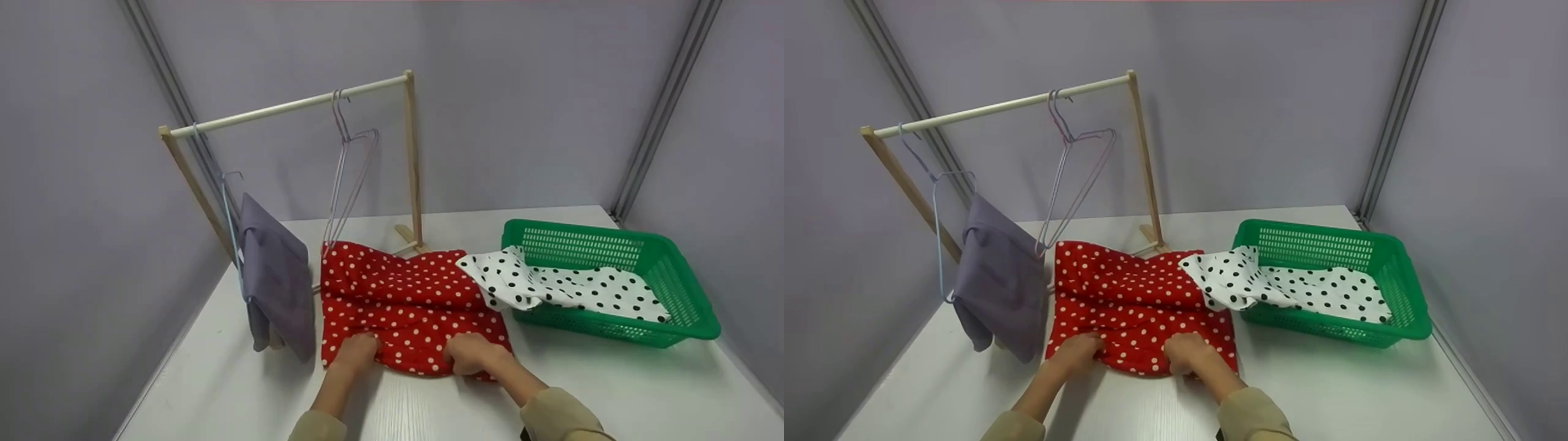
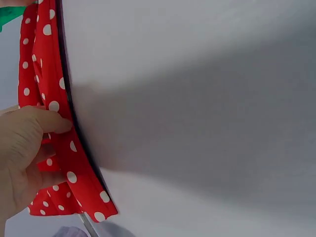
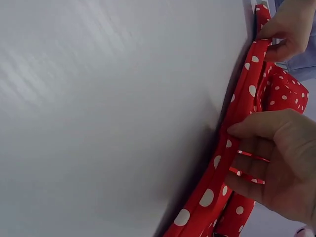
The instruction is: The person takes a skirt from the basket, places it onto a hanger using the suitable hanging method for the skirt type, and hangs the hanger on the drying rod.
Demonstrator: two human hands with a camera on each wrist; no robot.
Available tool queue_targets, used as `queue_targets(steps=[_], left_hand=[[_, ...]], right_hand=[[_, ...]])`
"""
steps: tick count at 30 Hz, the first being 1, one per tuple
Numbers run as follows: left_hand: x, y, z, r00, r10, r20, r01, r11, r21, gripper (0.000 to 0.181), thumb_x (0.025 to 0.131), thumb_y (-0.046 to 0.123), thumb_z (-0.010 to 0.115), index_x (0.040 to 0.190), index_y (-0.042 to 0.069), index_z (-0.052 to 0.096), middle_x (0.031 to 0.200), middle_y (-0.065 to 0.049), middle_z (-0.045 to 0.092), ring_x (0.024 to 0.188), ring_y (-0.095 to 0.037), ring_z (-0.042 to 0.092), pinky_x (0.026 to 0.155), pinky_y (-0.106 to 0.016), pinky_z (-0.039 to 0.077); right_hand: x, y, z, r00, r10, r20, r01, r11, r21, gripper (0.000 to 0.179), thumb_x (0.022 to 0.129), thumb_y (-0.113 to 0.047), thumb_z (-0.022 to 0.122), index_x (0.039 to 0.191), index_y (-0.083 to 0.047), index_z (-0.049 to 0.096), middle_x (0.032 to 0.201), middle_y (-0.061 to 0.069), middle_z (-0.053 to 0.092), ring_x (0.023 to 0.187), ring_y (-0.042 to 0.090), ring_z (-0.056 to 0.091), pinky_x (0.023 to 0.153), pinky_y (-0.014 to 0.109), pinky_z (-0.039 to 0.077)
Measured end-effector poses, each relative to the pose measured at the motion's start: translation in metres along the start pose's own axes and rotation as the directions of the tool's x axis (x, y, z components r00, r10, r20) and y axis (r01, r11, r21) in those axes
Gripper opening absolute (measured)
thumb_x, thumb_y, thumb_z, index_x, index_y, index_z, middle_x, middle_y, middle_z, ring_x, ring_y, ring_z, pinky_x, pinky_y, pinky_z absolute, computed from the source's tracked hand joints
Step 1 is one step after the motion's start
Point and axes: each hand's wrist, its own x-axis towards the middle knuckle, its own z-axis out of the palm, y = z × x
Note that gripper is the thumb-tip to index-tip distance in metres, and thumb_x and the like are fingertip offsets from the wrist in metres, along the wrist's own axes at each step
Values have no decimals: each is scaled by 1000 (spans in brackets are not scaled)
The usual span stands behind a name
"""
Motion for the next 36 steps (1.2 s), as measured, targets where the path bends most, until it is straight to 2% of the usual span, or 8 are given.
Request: queue_targets(steps=[2,5,8,11,15,21,30,36], left_hand=[[-2,-1,0,1000,0,-8,0,1000,3,10,78,2,67,70,8,63,66,-3,55,57,-14,48,56,-28,43],[-5,-1,-2,1000,-14,-11,14,1000,12,10,78,4,67,70,7,62,64,-3,55,56,-14,49,56,-28,43],[-7,-1,-2,1000,-16,-12,16,1000,18,9,78,7,69,72,7,63,65,-3,56,58,-15,52,60,-29,46],[-8,0,-2,1000,1,-16,-1,1000,22,8,78,7,70,73,8,64,66,-3,58,59,-15,53,63,-29,47],[-8,2,3,999,15,-36,-15,1000,23,7,77,5,69,72,9,65,66,-2,59,59,-15,53,62,-28,47],[-9,7,8,997,30,-69,-28,999,41,9,74,2,70,70,8,65,68,-3,60,62,-17,57,60,-29,48],[-10,6,8,994,40,-100,-35,998,59,7,76,7,72,72,8,67,68,-3,60,65,-16,59,60,-26,48],[-11,3,7,991,49,-123,-40,997,69,7,76,3,70,71,8,66,69,-4,60,64,-18,58,59,-28,48]], right_hand=[[2,0,-1,1000,11,-18,-10,1000,16,6,77,-10,67,80,-13,70,66,-8,54,60,10,45,60,28,42],[7,2,0,989,7,-147,-9,1000,-14,14,83,-21,65,91,-10,69,77,-3,60,68,13,52,66,33,46],[15,8,1,952,-1,-306,-29,995,-96,23,86,-24,64,101,-8,67,100,6,61,88,22,56,74,39,48],[22,15,1,923,13,-384,-91,979,-185,25,85,-22,65,106,-8,68,123,12,54,109,30,50,85,47,45],[29,24,1,927,67,-369,-189,934,-303,29,86,-25,64,110,-10,67,136,12,44,122,32,39,94,54,35],[36,28,4,938,82,-337,-232,872,-432,24,89,-19,58,109,-7,64,115,14,48,110,31,42,91,52,35],[44,26,6,958,93,-272,-206,883,-421,36,88,-29,59,118,-8,59,114,9,54,108,27,45,91,46,38],[47,26,3,960,147,-238,-211,939,-271,43,92,-31,55,128,-9,52,131,12,47,121,32,40,98,51,32]])
